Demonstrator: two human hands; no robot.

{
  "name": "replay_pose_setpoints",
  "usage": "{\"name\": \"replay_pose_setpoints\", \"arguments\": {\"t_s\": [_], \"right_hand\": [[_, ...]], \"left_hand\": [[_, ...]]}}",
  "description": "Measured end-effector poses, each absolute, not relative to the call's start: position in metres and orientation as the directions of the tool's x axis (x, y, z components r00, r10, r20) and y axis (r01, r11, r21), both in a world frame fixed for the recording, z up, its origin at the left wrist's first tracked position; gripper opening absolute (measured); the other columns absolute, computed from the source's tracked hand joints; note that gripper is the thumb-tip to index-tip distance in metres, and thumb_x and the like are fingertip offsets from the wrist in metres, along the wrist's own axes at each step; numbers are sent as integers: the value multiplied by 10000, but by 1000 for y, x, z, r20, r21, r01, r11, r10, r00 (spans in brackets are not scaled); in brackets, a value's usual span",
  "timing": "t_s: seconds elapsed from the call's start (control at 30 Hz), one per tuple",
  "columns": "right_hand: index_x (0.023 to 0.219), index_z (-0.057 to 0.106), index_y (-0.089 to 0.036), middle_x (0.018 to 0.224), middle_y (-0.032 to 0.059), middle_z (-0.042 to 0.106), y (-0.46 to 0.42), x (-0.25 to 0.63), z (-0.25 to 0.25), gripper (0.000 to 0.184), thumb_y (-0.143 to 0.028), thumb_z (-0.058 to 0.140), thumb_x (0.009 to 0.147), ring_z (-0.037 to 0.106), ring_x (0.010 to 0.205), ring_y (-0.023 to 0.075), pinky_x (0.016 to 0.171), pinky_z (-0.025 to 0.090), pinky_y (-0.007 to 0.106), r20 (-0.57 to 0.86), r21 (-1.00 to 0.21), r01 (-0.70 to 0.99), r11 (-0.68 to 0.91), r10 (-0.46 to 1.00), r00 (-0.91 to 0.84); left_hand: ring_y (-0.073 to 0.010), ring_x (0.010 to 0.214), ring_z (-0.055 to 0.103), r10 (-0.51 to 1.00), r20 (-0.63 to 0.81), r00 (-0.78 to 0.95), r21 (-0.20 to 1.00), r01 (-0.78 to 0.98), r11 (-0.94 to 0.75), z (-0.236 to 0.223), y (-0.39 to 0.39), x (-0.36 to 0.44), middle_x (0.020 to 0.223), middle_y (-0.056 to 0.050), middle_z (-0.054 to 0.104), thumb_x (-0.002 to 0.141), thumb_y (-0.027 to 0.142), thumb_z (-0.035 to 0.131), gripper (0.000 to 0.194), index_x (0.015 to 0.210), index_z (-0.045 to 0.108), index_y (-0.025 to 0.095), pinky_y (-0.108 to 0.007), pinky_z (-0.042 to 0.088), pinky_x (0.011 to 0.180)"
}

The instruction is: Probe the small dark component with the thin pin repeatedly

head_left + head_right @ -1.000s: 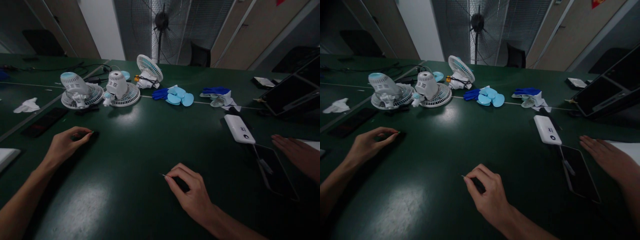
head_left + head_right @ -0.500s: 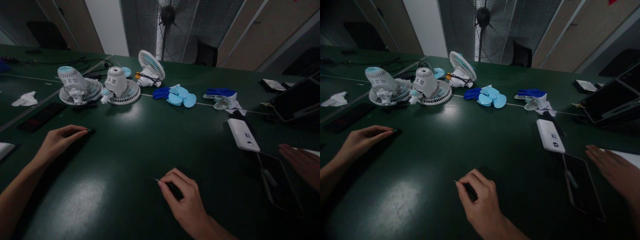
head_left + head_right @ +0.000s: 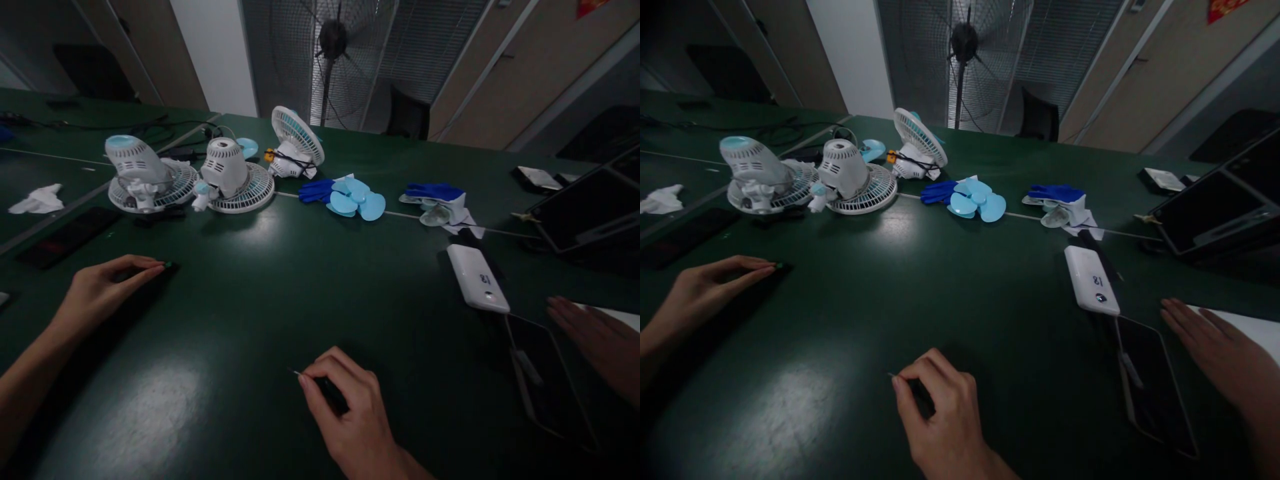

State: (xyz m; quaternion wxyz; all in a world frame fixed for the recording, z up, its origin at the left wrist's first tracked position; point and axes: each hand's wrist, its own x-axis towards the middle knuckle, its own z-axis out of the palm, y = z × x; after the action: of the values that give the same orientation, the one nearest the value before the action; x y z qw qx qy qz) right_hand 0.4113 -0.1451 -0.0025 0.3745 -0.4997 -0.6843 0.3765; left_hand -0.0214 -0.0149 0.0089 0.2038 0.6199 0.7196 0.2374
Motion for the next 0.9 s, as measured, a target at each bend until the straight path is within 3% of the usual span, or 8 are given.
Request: {"name": "replay_pose_setpoints", "arguments": {"t_s": [0.13,0.27,0.43,0.57,0.67,0.77,0.83,0.9], "right_hand": [[866,688,-211,809,-5,650,-145,409,-2,167,-220,578,992,641,708,132,661,429,284,144,-891,399,218,968,-208],[870,695,-209,802,1,653,-144,407,-4,158,-206,583,980,643,704,136,654,439,279,164,-898,374,230,966,-199],[862,686,-210,794,-6,654,-144,409,-4,150,-195,587,974,647,691,130,649,437,274,178,-892,381,245,963,-201],[856,685,-212,792,-9,658,-143,410,-4,155,-201,590,978,656,702,129,649,443,270,181,-892,379,245,964,-196],[875,694,-217,810,-7,665,-143,413,-4,164,-203,581,994,667,711,129,661,464,265,185,-885,387,260,958,-220],[992,714,-241,888,1,690,-143,420,-5,156,-202,565,1016,684,747,133,681,487,262,193,-854,428,296,944,-266],[1078,705,-251,933,10,707,-144,426,-6,161,-198,565,1020,695,771,145,701,501,270,189,-817,492,302,945,-267],[1041,698,-245,926,12,708,-144,431,-8,149,-188,563,1019,697,760,148,707,508,275,194,-786,533,314,943,-271]], "left_hand": [[-250,1062,714,995,98,-8,442,896,-36,4,-18,-24,1188,-50,762,871,788,549,702,1189,701,180,-445,545,1019],[-203,1065,707,955,241,173,235,944,-230,-1,-23,-25,1238,-17,733,954,710,473,606,1207,692,206,-419,555,1026],[-229,1137,690,915,224,337,80,929,-362,-2,-28,-28,1301,-71,704,1035,610,359,588,1280,687,188,-452,538,1062],[-205,1084,699,909,313,275,134,935,-329,-7,-24,-26,1263,-38,707,1016,531,506,424,1219,697,212,-432,557,1034],[-188,1025,709,890,333,311,227,890,-396,-8,-25,-1,1188,-28,722,983,461,607,317,1162,712,221,-385,583,981],[-189,1013,716,841,265,473,350,765,-541,-3,-38,56,1131,-54,738,990,352,626,231,1151,726,220,-334,596,920],[-182,1024,708,738,218,638,415,624,-662,-1,-51,102,1110,-57,743,1013,245,588,192,1147,724,225,-319,587,913],[-181,1024,696,601,227,766,442,469,-765,0,-63,144,1125,-63,743,1009,171,585,205,1168,706,213,-333,569,936]]}}
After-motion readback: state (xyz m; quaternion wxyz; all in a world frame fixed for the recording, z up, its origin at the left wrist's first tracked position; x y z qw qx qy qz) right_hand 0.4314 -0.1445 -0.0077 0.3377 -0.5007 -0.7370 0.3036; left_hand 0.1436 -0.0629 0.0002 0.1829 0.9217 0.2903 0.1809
